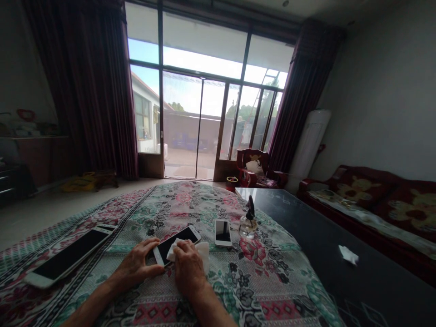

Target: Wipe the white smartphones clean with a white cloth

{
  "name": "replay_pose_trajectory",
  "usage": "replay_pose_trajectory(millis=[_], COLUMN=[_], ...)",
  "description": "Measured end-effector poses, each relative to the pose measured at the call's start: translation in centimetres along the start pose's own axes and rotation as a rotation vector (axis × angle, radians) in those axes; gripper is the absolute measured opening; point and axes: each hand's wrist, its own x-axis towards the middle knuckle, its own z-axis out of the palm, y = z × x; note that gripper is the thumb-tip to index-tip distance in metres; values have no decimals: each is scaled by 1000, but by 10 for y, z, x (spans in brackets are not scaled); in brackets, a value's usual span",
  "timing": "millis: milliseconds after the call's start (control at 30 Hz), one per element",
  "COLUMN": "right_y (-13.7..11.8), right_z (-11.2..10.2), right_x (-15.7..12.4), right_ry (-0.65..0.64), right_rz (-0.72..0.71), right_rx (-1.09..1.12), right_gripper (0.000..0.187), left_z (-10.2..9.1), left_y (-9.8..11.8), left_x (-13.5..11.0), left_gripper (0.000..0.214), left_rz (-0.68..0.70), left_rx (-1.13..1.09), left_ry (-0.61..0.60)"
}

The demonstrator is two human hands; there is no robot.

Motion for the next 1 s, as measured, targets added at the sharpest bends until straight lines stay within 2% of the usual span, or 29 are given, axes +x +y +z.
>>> replay_pose_trajectory(millis=[200,500,733,1000], right_y=[13,42,39,22], right_z=[-2,-9,-2,1], right_x=[8,15,10,6], right_ry=[31,103,103,19], right_rz=[67,329,256,95], right_rx=[29,-82,-67,-13], right_gripper=[30,34,39,42], left_z=[-2,-5,-6,-6], left_y=[3,6,8,8], left_x=[1,1,1,1], left_gripper=[67,67,67,67], left_rz=[0,7,-3,2], left_rx=[31,53,52,75], left_ry=[-3,-32,-22,-34])
